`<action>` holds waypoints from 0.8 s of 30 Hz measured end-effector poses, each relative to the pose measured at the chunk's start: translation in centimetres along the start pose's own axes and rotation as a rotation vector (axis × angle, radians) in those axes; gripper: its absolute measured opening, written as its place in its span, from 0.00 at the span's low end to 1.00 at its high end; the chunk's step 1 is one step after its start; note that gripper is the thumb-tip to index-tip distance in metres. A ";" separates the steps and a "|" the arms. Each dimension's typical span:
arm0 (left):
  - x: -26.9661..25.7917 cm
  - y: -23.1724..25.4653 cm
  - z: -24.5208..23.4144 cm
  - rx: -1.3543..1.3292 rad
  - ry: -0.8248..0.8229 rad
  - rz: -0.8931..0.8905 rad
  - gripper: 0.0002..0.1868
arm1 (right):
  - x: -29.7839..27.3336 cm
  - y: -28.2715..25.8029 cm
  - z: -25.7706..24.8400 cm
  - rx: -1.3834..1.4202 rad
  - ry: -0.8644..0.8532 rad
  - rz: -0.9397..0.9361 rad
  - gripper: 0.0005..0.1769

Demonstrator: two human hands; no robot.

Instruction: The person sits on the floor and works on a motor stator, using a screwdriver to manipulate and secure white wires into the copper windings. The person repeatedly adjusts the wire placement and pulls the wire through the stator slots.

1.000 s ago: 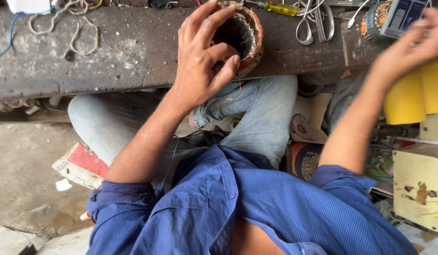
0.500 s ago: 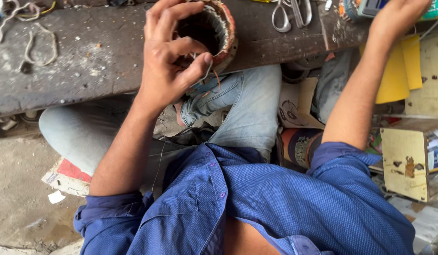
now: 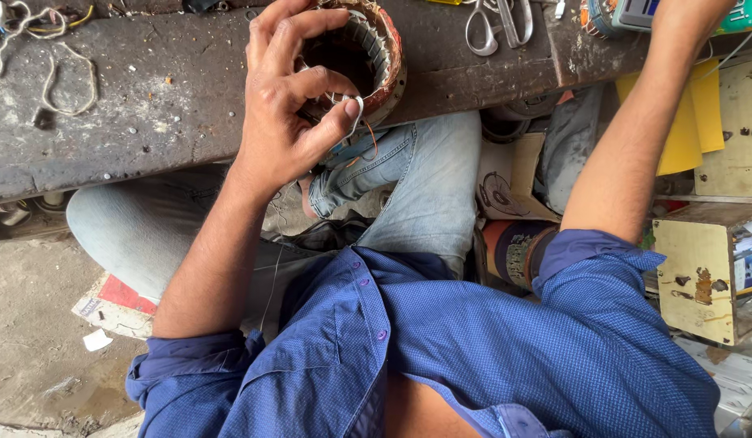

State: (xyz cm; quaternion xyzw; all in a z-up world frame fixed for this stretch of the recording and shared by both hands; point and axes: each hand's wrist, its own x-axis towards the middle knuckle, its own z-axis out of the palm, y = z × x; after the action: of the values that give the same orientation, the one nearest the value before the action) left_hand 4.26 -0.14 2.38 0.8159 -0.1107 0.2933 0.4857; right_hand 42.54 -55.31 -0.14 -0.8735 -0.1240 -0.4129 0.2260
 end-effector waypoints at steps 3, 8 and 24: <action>0.0 0.0 0.1 0.003 0.001 0.002 0.09 | -0.8 0.3 -0.3 0.002 0.006 0.002 0.12; 0.0 -0.2 0.0 0.007 0.003 0.016 0.10 | -0.8 0.1 -0.2 0.015 0.027 -0.007 0.10; 2.9 3.2 -1.5 0.282 -0.128 -0.093 0.04 | -21.3 -34.8 -7.3 0.488 -0.299 -0.266 0.13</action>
State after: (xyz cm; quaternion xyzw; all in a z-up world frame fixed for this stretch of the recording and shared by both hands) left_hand 4.56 -0.20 6.97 0.8972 -0.0615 0.2306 0.3716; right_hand 10.28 -29.42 -2.52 -0.8206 -0.3643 -0.2640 0.3525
